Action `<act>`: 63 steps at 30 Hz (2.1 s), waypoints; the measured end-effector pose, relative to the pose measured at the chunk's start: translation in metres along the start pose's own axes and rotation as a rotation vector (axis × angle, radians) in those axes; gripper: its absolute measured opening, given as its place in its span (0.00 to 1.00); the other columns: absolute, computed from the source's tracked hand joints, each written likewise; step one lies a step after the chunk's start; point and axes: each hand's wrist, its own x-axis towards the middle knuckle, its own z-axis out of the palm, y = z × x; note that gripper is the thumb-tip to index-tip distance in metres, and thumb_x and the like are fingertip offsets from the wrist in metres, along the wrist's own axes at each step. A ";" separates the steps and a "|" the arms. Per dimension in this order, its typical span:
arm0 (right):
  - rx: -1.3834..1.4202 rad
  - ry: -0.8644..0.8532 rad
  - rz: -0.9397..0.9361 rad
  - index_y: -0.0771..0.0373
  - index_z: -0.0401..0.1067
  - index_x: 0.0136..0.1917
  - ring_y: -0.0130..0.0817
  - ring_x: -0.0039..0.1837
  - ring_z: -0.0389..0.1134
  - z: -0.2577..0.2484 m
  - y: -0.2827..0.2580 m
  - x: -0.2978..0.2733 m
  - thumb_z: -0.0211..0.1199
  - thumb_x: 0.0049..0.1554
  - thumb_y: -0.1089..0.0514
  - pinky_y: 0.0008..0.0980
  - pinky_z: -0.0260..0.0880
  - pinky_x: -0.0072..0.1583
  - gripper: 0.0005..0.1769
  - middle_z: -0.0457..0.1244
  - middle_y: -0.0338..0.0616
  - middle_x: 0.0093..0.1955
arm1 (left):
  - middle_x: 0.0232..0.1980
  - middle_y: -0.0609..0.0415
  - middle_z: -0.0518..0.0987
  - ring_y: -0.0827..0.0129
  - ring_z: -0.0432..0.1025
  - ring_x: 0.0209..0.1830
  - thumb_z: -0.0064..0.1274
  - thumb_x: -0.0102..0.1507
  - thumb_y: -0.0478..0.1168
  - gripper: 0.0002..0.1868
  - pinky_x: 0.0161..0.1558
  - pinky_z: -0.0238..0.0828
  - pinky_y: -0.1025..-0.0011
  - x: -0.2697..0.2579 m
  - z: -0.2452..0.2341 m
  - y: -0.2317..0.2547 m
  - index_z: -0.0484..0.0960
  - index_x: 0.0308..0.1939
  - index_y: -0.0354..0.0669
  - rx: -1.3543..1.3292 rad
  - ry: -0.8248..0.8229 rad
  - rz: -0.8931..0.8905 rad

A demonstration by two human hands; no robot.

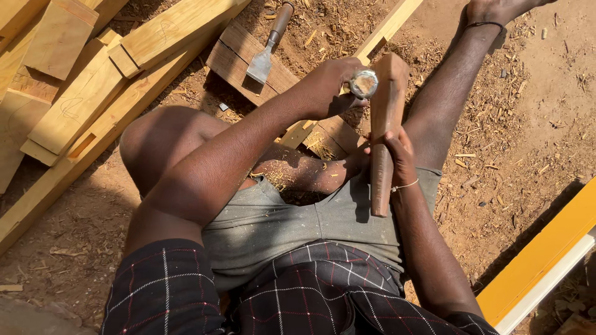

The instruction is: The person carves a piece of wood using a small chisel and a large wooden mallet while sitting on the ground.

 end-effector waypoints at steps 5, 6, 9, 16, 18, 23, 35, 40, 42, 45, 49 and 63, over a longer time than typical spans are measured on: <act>0.548 -0.232 -0.078 0.59 0.54 0.79 0.37 0.50 0.71 0.023 -0.034 -0.058 0.72 0.52 0.49 0.36 0.78 0.51 0.48 0.64 0.46 0.50 | 0.48 0.56 0.83 0.70 0.80 0.51 0.62 0.64 0.46 0.20 0.59 0.76 0.64 -0.027 -0.002 0.021 0.78 0.58 0.46 -0.078 0.027 -0.110; 0.541 -0.235 -0.073 0.59 0.54 0.79 0.37 0.50 0.71 0.025 -0.033 -0.063 0.72 0.52 0.49 0.36 0.78 0.51 0.48 0.64 0.46 0.50 | 0.48 0.56 0.83 0.69 0.81 0.51 0.63 0.64 0.46 0.17 0.58 0.78 0.65 -0.030 -0.003 0.022 0.80 0.54 0.45 -0.082 0.061 -0.097; 0.336 -0.174 -0.097 0.66 0.54 0.81 0.35 0.46 0.66 0.029 -0.027 -0.069 0.73 0.58 0.50 0.33 0.71 0.49 0.47 0.62 0.46 0.48 | 0.48 0.53 0.81 0.67 0.81 0.49 0.62 0.64 0.45 0.16 0.53 0.81 0.66 -0.039 -0.001 0.025 0.78 0.53 0.45 -0.164 0.095 -0.191; -0.075 -0.143 -0.311 0.72 0.57 0.79 0.37 0.41 0.67 0.043 -0.043 -0.084 0.72 0.54 0.54 0.35 0.73 0.44 0.46 0.64 0.48 0.41 | 0.50 0.60 0.81 0.70 0.80 0.48 0.59 0.63 0.48 0.17 0.45 0.85 0.64 -0.019 -0.002 -0.002 0.80 0.53 0.48 -0.431 -0.016 -0.356; -0.145 -0.134 -0.412 0.75 0.58 0.78 0.39 0.42 0.68 0.048 -0.054 -0.090 0.72 0.54 0.56 0.35 0.73 0.46 0.45 0.65 0.49 0.41 | 0.47 0.56 0.82 0.68 0.80 0.47 0.64 0.61 0.49 0.20 0.49 0.82 0.63 -0.022 -0.002 -0.009 0.80 0.51 0.45 -0.160 -0.015 -0.267; -0.103 -0.184 -0.607 0.73 0.56 0.79 0.42 0.40 0.70 0.053 -0.078 -0.104 0.75 0.51 0.62 0.35 0.74 0.43 0.48 0.66 0.53 0.40 | 0.44 0.51 0.80 0.64 0.78 0.46 0.74 0.51 0.52 0.33 0.51 0.77 0.62 -0.019 0.013 -0.017 0.77 0.52 0.40 0.206 0.142 -0.091; -0.105 -0.105 -0.943 0.66 0.53 0.77 0.37 0.47 0.70 0.064 -0.102 -0.118 0.77 0.63 0.53 0.32 0.76 0.52 0.43 0.64 0.49 0.46 | 0.41 0.59 0.84 0.79 0.83 0.43 0.58 0.64 0.58 0.22 0.35 0.83 0.71 -0.018 0.002 -0.018 0.77 0.46 0.44 -0.458 0.001 -0.315; -0.015 -0.140 -1.055 0.70 0.57 0.68 0.36 0.45 0.67 0.068 -0.129 -0.114 0.72 0.65 0.46 0.31 0.75 0.52 0.34 0.60 0.47 0.47 | 0.41 0.59 0.81 0.77 0.81 0.43 0.61 0.62 0.59 0.24 0.40 0.84 0.69 -0.014 0.008 -0.015 0.77 0.48 0.45 -0.570 -0.018 -0.330; 0.015 -0.175 -1.074 0.69 0.57 0.67 0.36 0.44 0.66 0.073 -0.136 -0.108 0.71 0.66 0.45 0.30 0.73 0.50 0.33 0.60 0.48 0.47 | 0.40 0.57 0.81 0.77 0.80 0.40 0.61 0.62 0.58 0.23 0.39 0.84 0.70 -0.017 0.008 -0.010 0.78 0.45 0.44 -0.509 -0.027 -0.330; -0.232 -0.041 -1.131 0.66 0.55 0.71 0.37 0.49 0.70 0.079 -0.135 -0.099 0.69 0.68 0.49 0.32 0.76 0.54 0.32 0.64 0.50 0.51 | 0.36 0.53 0.82 0.75 0.80 0.34 0.62 0.64 0.57 0.22 0.37 0.81 0.72 -0.027 0.014 -0.003 0.80 0.40 0.42 -0.322 -0.052 -0.323; -0.997 0.156 -1.059 0.66 0.65 0.65 0.38 0.52 0.71 0.087 -0.132 -0.092 0.78 0.57 0.57 0.33 0.74 0.54 0.30 0.67 0.52 0.52 | 0.30 0.51 0.82 0.71 0.75 0.31 0.67 0.65 0.53 0.21 0.36 0.74 0.71 -0.031 0.025 -0.006 0.81 0.34 0.38 -0.064 0.005 -0.172; -0.836 0.201 -1.000 0.64 0.76 0.50 0.30 0.48 0.76 0.086 -0.168 -0.102 0.78 0.59 0.51 0.31 0.77 0.50 0.17 0.71 0.42 0.44 | 0.31 0.58 0.72 0.79 0.71 0.31 0.60 0.67 0.50 0.19 0.33 0.84 0.73 -0.032 0.019 0.017 0.75 0.31 0.41 -0.427 0.041 -0.288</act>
